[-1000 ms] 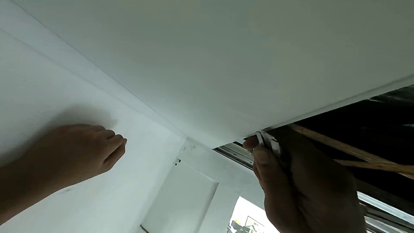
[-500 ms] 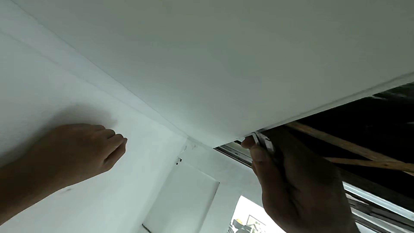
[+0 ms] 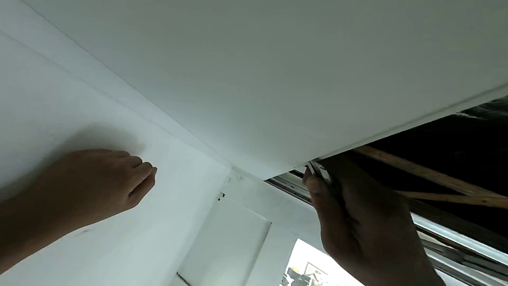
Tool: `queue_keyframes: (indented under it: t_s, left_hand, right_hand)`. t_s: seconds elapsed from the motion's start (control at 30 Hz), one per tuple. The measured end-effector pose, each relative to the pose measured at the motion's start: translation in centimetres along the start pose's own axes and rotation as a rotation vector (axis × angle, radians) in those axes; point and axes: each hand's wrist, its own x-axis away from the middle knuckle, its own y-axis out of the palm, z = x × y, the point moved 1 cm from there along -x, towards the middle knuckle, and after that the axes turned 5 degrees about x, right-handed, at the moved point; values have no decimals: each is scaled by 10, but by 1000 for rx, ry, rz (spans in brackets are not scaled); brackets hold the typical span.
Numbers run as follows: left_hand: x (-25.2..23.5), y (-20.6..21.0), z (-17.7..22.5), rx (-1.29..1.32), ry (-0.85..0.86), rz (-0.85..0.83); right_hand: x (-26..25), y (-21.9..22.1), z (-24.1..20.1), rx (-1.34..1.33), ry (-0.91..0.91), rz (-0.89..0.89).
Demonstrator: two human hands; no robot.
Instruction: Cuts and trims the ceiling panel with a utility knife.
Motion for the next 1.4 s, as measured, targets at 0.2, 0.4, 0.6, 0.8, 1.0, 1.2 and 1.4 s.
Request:
queue_keyframes:
  t_s: [0.2, 0.4, 0.6, 0.8, 1.0, 1.2, 1.4]
  left_hand:
    - [1, 2, -1, 7, -4, -3]
    - [1, 1, 0, 20, -17, -4]
    - [4, 4, -2, 18, -25, -21]
    - [-5, -6, 3, 34, -13, -49]
    - [-6, -8, 6, 26, -5, -38]
    - [-5, -5, 5, 45, -5, -44]
    - [-4, -6, 5, 67, -19, -77]
  right_hand:
    - [2, -3, 0, 79, 20, -22]
    - [4, -4, -4, 124, 76, -42]
    - [19, -47, -20, 243, 310, -412]
    - [9, -58, -25, -125, 219, -180]
    - [-8, -59, -27, -147, 78, -112]
    - [-21, -68, -37, -48, 68, -132]
    - [-11, -53, -16, 265, 111, -316]
